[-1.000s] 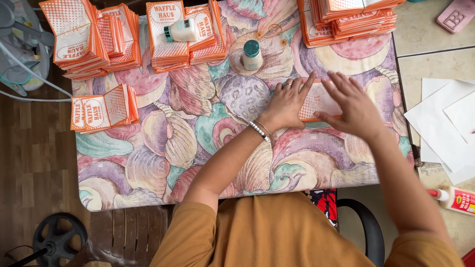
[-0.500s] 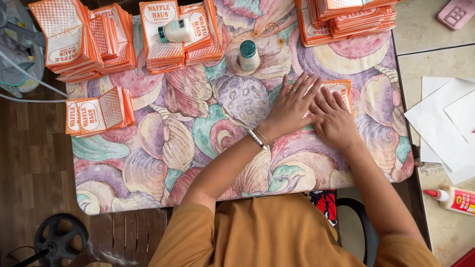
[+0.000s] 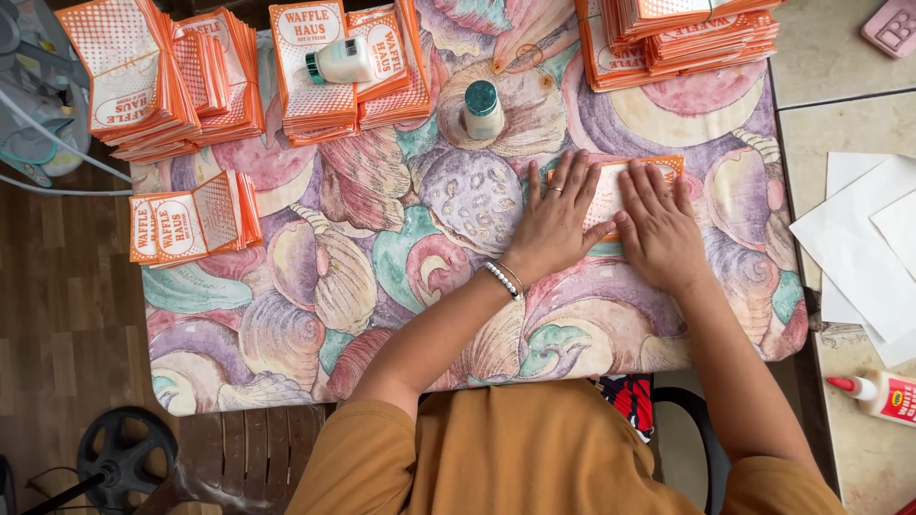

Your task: Assembling paper bags by applying glue to the edges and folding the templates.

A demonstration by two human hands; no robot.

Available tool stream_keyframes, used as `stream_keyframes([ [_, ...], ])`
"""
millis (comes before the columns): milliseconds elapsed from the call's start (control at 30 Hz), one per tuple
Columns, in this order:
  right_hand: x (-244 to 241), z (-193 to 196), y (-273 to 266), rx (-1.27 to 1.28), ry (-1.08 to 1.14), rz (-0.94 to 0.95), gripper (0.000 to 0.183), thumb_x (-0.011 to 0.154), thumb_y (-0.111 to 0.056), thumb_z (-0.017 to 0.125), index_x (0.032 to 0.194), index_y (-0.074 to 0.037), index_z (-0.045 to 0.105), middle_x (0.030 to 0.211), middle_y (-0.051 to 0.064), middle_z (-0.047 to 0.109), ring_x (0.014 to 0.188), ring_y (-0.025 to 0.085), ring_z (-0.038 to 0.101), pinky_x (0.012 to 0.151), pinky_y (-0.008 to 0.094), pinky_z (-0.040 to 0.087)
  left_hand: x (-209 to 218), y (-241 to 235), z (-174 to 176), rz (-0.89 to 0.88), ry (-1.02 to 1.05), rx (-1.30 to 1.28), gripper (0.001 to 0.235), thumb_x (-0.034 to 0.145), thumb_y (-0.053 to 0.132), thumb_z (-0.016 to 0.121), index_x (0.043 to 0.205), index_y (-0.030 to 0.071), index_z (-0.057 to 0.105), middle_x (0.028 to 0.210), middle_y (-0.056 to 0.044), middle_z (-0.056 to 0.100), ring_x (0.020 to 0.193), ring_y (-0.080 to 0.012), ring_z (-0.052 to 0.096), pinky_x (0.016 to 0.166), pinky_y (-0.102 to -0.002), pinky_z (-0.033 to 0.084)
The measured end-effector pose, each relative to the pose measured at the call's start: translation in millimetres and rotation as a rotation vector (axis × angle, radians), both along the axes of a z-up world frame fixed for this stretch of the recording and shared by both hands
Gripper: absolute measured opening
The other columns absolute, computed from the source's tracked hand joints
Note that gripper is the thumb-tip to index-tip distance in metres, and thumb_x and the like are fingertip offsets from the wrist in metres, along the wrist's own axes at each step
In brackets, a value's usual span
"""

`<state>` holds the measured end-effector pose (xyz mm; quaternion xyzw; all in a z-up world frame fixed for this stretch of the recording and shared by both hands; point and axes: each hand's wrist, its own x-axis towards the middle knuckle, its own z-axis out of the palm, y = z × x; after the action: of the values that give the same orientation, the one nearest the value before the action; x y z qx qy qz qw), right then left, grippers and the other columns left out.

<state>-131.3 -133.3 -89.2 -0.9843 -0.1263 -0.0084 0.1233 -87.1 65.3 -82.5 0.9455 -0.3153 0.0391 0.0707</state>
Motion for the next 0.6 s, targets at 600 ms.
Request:
stream_keyframes([
  [600,20.8,26.1,-1.2,0.049,-0.102,0.218,0.070,0.107,-0.049,0.041,0.162,-0.005,0.038,0.167,0.019,0.036,0.155,0.034,0.030,0.126,0.054,0.016,-5.7,2.0,7.2,0.079,0.078,-0.096,0.091,0.100,0.069,0.032,0.161,0.001,0.027,0.169,-0.022,0.023,0.159,-0.0387,0.016,0.119,-0.078,0.003],
])
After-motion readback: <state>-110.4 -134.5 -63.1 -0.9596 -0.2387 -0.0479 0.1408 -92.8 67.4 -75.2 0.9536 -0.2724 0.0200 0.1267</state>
